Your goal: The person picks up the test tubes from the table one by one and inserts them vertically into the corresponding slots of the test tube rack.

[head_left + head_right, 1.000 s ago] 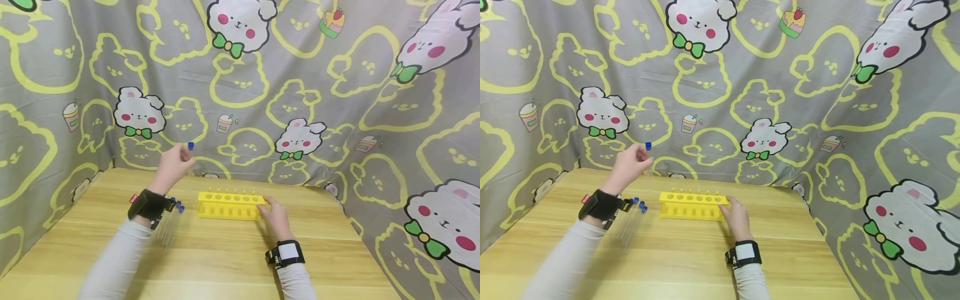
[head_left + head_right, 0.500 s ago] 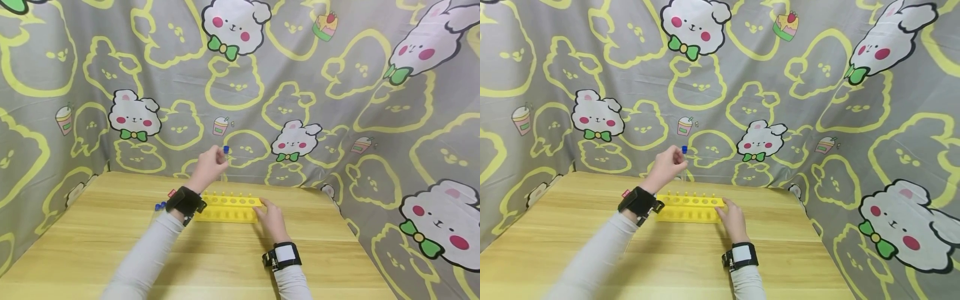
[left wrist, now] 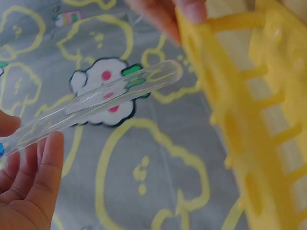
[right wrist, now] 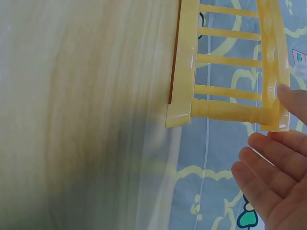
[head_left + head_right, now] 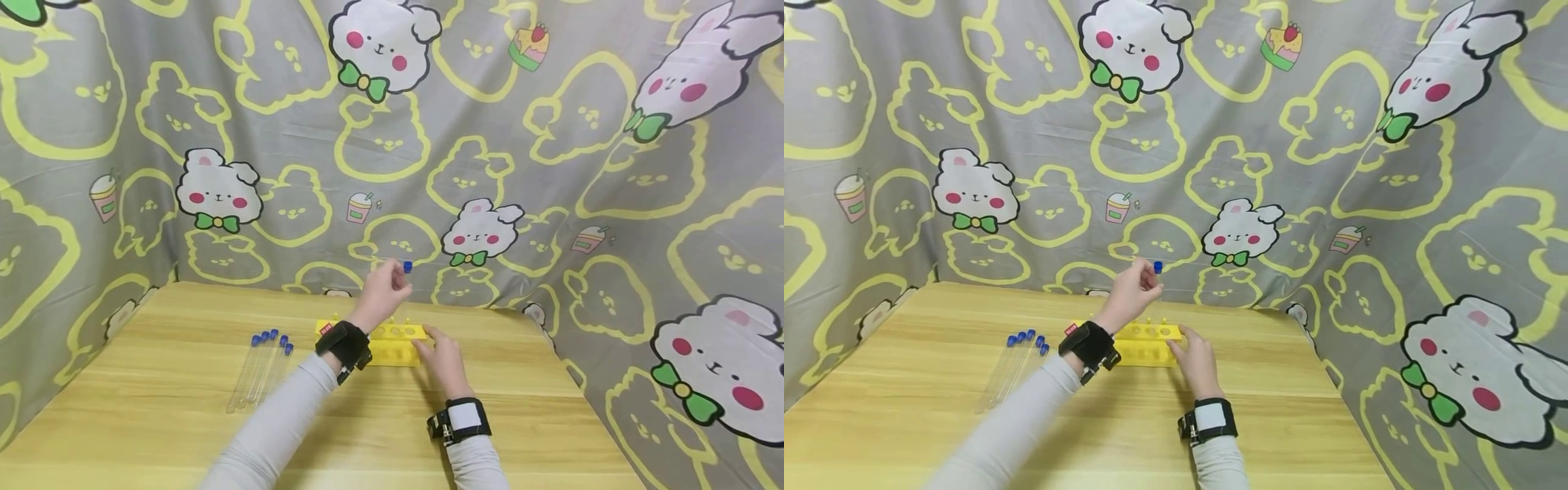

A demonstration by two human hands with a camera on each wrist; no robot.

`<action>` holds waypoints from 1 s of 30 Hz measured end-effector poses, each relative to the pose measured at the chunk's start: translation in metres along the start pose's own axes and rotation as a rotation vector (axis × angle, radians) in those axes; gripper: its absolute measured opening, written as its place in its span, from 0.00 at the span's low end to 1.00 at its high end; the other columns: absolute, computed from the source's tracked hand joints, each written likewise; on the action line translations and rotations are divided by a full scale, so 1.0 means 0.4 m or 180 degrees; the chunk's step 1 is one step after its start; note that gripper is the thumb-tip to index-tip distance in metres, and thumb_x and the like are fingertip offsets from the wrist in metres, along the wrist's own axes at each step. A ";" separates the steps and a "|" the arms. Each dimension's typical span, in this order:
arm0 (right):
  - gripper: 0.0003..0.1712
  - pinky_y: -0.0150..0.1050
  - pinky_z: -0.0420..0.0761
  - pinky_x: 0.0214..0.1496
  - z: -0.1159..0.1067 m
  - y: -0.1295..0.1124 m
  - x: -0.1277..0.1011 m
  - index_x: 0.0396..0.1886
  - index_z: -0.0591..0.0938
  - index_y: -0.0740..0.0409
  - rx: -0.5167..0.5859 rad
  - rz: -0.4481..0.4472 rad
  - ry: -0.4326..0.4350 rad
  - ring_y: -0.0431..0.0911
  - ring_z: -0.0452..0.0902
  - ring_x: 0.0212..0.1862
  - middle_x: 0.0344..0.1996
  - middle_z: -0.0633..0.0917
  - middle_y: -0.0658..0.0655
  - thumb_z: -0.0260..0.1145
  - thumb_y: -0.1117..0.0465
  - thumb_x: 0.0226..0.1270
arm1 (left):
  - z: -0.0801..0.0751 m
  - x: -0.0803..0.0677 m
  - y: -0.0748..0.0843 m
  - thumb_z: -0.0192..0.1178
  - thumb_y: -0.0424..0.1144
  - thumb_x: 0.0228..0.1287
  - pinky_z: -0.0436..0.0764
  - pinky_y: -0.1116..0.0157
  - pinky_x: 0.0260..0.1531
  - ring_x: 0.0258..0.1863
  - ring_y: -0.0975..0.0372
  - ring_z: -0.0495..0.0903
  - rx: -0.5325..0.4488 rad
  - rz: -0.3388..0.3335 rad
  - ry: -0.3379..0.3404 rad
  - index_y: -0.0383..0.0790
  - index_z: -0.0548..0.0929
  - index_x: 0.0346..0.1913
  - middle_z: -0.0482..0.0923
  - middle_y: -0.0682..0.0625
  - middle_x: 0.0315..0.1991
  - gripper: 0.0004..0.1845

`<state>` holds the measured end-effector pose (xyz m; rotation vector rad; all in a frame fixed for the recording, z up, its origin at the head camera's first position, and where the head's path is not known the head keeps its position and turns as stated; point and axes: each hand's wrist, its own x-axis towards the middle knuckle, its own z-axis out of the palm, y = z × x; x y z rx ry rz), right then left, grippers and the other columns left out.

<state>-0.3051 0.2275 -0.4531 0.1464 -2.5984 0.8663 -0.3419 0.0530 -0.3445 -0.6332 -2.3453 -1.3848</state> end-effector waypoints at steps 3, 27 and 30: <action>0.27 0.52 0.82 0.54 0.005 0.000 -0.001 0.57 0.79 0.65 -0.0006 -0.0025 0.0012 0.59 0.82 0.53 0.53 0.84 0.65 0.70 0.55 0.62 | 0.022 -0.009 -0.007 0.64 0.36 0.60 0.81 0.68 0.37 0.33 0.62 0.78 -0.0076 0.0036 0.0000 0.38 0.74 0.44 0.79 0.49 0.33 0.13; 0.26 0.52 0.81 0.57 -0.006 0.001 0.001 0.56 0.80 0.64 -0.0005 0.0013 0.0040 0.59 0.81 0.55 0.52 0.84 0.64 0.69 0.53 0.63 | 0.125 -0.054 -0.093 0.63 0.34 0.60 0.79 0.70 0.36 0.34 0.63 0.76 0.0186 0.0016 -0.0307 0.40 0.74 0.43 0.78 0.49 0.35 0.11; 0.26 0.52 0.80 0.57 -0.006 0.001 0.002 0.56 0.80 0.64 -0.0004 0.0032 0.0036 0.59 0.81 0.56 0.52 0.84 0.64 0.69 0.53 0.63 | 0.133 -0.056 -0.098 0.63 0.34 0.59 0.78 0.70 0.35 0.33 0.63 0.75 0.0218 0.0023 -0.0300 0.39 0.74 0.43 0.77 0.50 0.34 0.11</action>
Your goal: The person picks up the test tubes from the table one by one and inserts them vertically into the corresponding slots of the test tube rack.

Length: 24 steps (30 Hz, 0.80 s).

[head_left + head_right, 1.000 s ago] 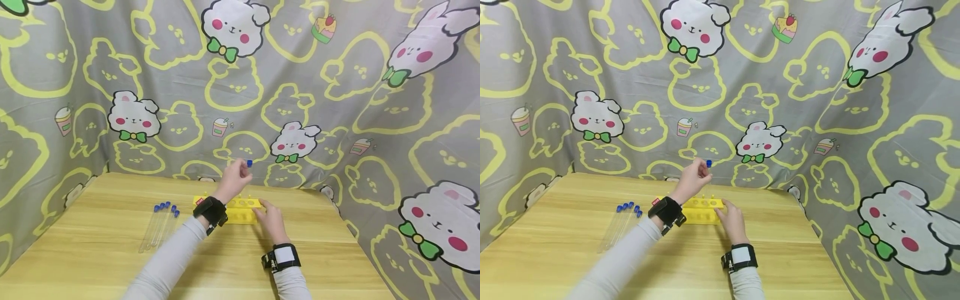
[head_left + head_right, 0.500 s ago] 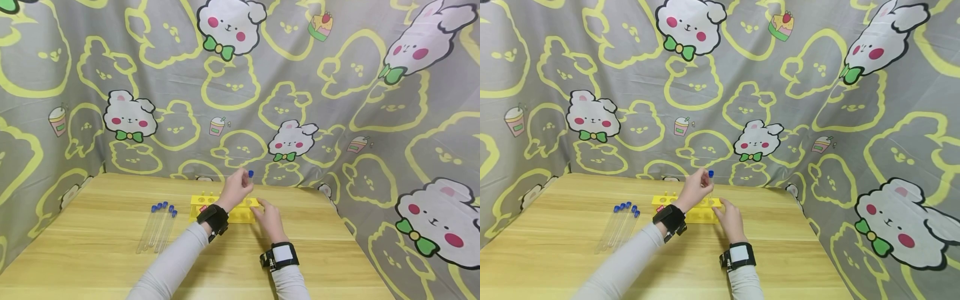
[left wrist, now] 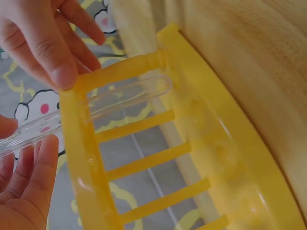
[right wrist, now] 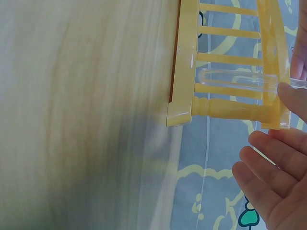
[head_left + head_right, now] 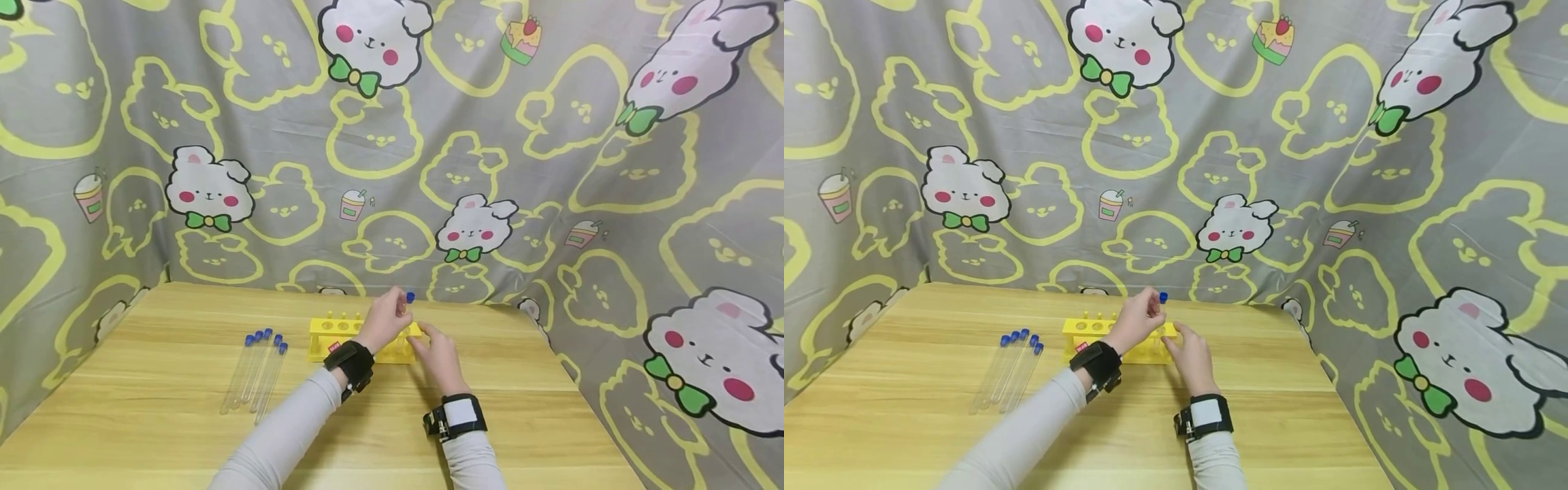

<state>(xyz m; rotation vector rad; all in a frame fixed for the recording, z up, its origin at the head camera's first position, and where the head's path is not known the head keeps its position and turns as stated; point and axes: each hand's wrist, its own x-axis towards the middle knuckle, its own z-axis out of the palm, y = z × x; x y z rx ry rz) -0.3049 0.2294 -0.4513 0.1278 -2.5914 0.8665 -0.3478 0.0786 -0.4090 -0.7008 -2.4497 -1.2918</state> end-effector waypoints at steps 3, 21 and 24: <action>0.26 0.52 0.80 0.57 0.001 0.000 0.001 0.56 0.80 0.63 0.0005 0.0039 -0.0003 0.59 0.81 0.56 0.52 0.85 0.64 0.69 0.53 0.62 | 0.006 -0.002 -0.006 0.63 0.34 0.59 0.78 0.70 0.34 0.32 0.63 0.75 0.0036 0.0001 0.0001 0.38 0.74 0.44 0.77 0.50 0.34 0.12; 0.26 0.52 0.79 0.59 0.001 0.000 0.000 0.57 0.79 0.64 -0.0004 -0.0020 -0.0039 0.59 0.79 0.58 0.54 0.84 0.64 0.68 0.54 0.63 | 0.016 -0.001 -0.017 0.63 0.33 0.61 0.82 0.65 0.41 0.39 0.59 0.79 -0.0299 -0.0363 -0.0106 0.34 0.75 0.46 0.80 0.45 0.40 0.13; 0.26 0.52 0.79 0.59 0.001 0.000 0.000 0.57 0.80 0.64 -0.0002 -0.0022 -0.0030 0.59 0.80 0.57 0.54 0.84 0.64 0.68 0.54 0.63 | 0.018 -0.002 -0.020 0.63 0.33 0.61 0.83 0.64 0.42 0.40 0.57 0.80 -0.0332 -0.0354 -0.0101 0.34 0.75 0.47 0.81 0.43 0.41 0.13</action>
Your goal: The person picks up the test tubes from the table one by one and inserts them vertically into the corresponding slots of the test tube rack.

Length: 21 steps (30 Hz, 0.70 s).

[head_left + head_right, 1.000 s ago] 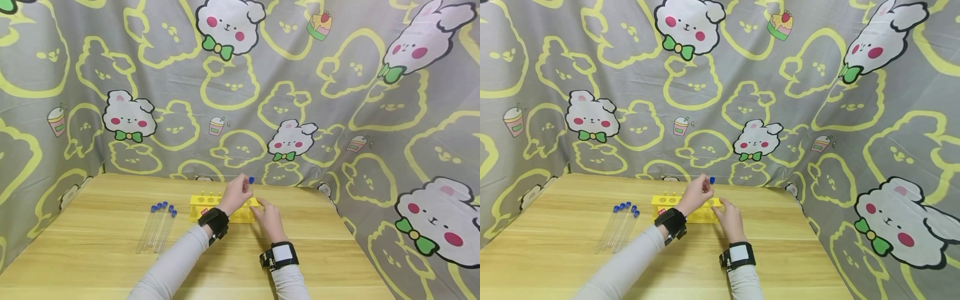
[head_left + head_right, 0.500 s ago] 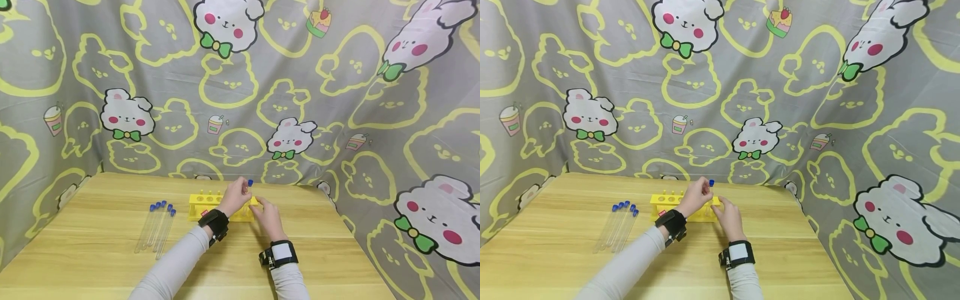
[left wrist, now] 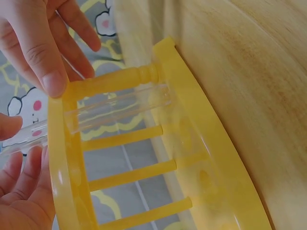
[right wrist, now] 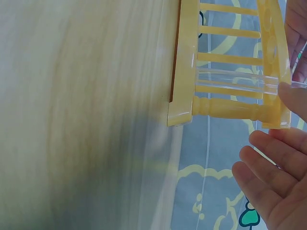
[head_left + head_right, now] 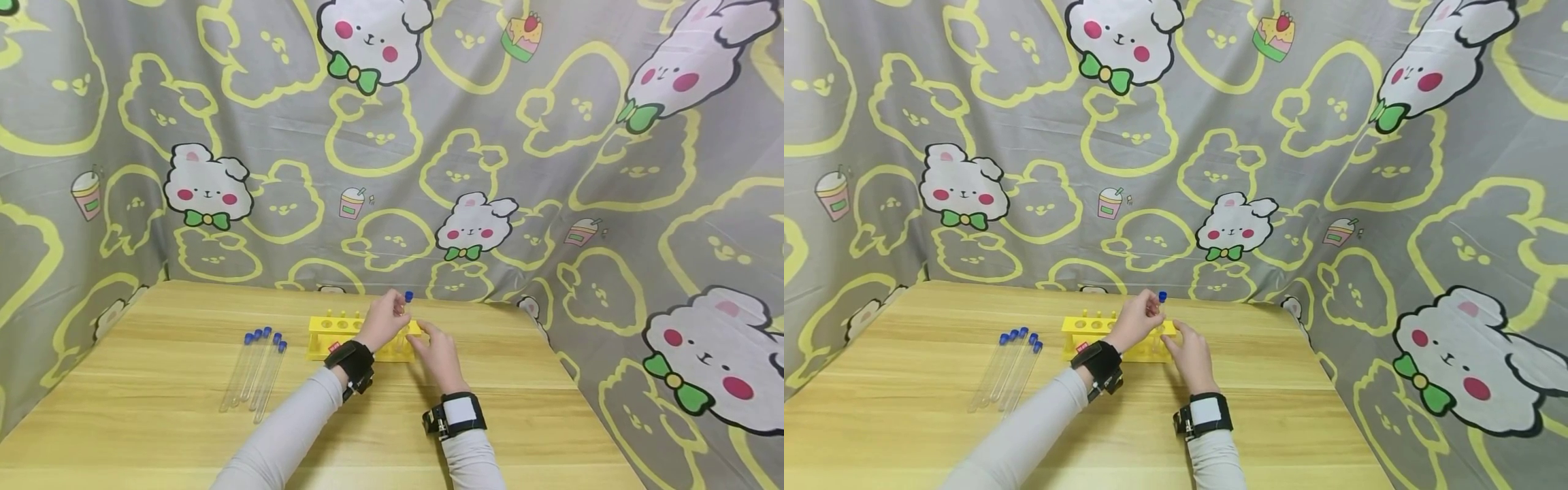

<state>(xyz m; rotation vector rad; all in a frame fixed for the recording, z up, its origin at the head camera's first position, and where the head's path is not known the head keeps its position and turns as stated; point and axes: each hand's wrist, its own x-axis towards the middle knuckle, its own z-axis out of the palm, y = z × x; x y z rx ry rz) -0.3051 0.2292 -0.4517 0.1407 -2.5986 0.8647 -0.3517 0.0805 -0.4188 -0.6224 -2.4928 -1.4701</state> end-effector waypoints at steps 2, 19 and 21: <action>0.26 0.53 0.79 0.59 0.001 0.000 0.000 0.57 0.80 0.64 -0.0001 -0.0003 0.0006 0.59 0.80 0.57 0.54 0.84 0.64 0.68 0.54 0.63 | -0.001 -0.002 -0.001 0.63 0.33 0.61 0.83 0.63 0.43 0.40 0.57 0.80 0.0003 0.0020 0.0003 0.35 0.76 0.46 0.81 0.43 0.41 0.13; 0.29 0.54 0.79 0.59 0.005 0.003 0.003 0.60 0.78 0.63 0.0013 0.0192 -0.0116 0.59 0.79 0.58 0.57 0.82 0.64 0.68 0.52 0.64 | -0.128 -0.053 -0.013 0.65 0.37 0.62 0.82 0.64 0.41 0.37 0.61 0.80 0.0015 -0.0008 0.0190 0.39 0.77 0.48 0.80 0.48 0.38 0.14; 0.29 0.54 0.78 0.60 0.003 0.002 0.003 0.60 0.77 0.63 0.0022 0.0197 -0.0126 0.60 0.78 0.59 0.57 0.81 0.64 0.68 0.52 0.64 | -0.156 -0.060 -0.016 0.65 0.37 0.61 0.82 0.63 0.41 0.37 0.60 0.80 0.0061 0.0013 0.0245 0.39 0.77 0.47 0.81 0.47 0.38 0.14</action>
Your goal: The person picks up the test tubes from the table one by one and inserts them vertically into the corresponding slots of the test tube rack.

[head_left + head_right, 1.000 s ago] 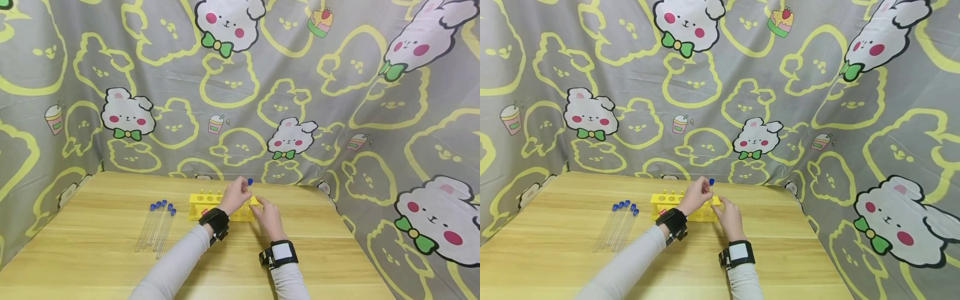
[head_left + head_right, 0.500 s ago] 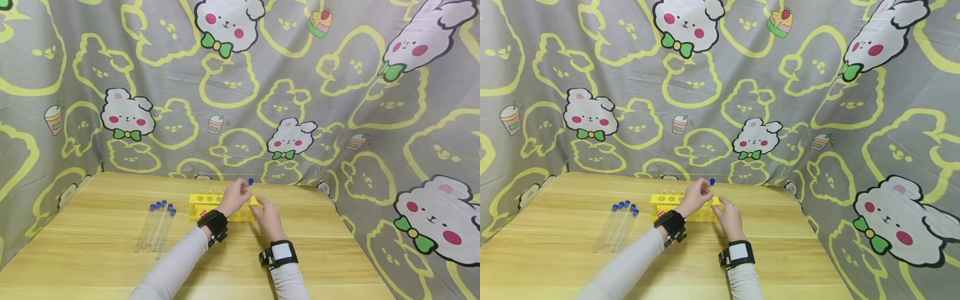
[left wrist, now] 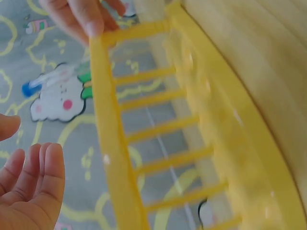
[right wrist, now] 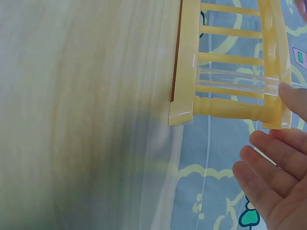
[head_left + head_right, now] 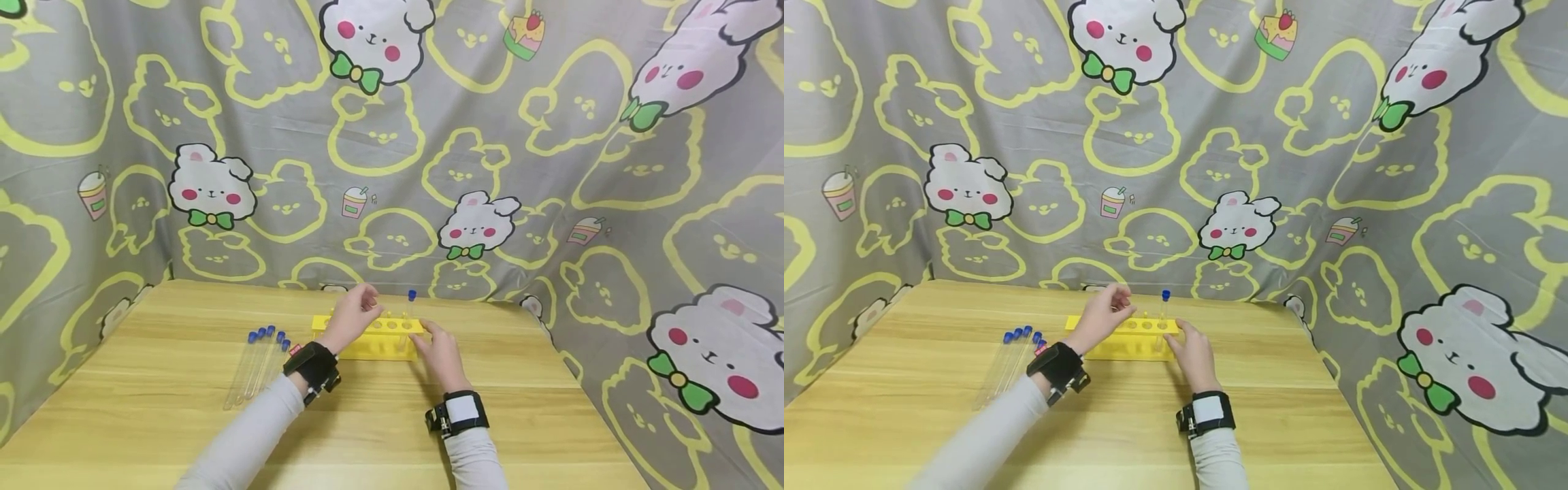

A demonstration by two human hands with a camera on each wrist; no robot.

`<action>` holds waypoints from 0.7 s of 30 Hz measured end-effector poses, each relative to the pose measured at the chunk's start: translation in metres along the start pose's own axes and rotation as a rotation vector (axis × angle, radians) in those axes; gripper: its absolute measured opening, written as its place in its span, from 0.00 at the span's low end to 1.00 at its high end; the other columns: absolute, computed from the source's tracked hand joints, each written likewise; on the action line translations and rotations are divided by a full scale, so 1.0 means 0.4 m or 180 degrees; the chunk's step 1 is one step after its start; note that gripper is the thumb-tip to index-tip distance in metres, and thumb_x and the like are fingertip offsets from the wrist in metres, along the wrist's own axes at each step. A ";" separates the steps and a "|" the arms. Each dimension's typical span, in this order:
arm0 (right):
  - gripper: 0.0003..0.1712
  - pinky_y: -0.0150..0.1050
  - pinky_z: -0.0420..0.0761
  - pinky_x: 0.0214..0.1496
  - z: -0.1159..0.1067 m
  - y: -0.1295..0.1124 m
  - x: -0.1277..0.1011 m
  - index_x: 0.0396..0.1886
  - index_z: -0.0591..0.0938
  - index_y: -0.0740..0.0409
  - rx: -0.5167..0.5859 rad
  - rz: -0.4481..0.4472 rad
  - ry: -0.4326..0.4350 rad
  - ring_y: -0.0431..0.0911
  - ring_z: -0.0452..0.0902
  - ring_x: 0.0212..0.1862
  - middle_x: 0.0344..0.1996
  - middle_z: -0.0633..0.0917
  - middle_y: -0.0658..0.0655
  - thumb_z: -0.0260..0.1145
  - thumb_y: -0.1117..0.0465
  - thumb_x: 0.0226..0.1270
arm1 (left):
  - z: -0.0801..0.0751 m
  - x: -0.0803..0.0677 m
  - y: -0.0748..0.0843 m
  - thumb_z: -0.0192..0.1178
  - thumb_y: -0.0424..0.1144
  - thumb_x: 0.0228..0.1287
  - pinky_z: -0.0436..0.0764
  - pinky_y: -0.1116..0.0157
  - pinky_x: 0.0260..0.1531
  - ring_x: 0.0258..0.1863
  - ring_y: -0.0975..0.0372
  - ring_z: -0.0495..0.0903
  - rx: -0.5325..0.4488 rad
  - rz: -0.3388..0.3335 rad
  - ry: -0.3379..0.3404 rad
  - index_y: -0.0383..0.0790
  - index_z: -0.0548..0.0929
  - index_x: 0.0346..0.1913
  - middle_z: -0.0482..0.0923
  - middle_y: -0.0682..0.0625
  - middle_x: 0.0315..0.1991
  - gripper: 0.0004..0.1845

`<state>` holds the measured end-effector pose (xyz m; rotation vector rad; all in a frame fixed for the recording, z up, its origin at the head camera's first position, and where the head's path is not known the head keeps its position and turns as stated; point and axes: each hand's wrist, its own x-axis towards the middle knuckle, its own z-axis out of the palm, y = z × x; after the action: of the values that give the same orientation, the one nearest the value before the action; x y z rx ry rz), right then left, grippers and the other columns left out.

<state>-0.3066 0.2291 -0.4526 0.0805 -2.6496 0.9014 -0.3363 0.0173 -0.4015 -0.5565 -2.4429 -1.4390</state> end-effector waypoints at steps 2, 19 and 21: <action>0.29 0.54 0.78 0.60 0.000 -0.001 -0.001 0.60 0.77 0.62 0.0005 0.0004 -0.0012 0.60 0.78 0.59 0.58 0.81 0.64 0.68 0.51 0.64 | -0.031 -0.006 -0.007 0.65 0.37 0.61 0.82 0.63 0.42 0.37 0.60 0.80 0.0059 0.0019 0.0030 0.38 0.77 0.48 0.81 0.47 0.38 0.14; 0.29 0.53 0.78 0.60 0.001 -0.006 -0.003 0.61 0.77 0.62 0.0044 0.0054 -0.0027 0.59 0.78 0.59 0.58 0.81 0.63 0.68 0.51 0.64 | -0.341 -0.076 -0.158 0.61 0.39 0.65 0.83 0.52 0.41 0.41 0.51 0.81 0.1170 0.0027 -0.0086 0.33 0.76 0.50 0.81 0.38 0.43 0.16; 0.29 0.53 0.78 0.60 0.001 -0.005 -0.002 0.61 0.77 0.61 0.0037 0.0048 -0.0022 0.59 0.78 0.59 0.59 0.81 0.63 0.67 0.51 0.64 | -0.368 -0.086 -0.185 0.61 0.38 0.65 0.82 0.51 0.39 0.40 0.49 0.81 0.1271 0.0031 -0.0072 0.32 0.76 0.48 0.82 0.37 0.41 0.14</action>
<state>-0.3054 0.2274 -0.4520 0.0668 -2.6551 0.9231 -0.3352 -0.1512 -0.4024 -0.4926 -2.6385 -0.9032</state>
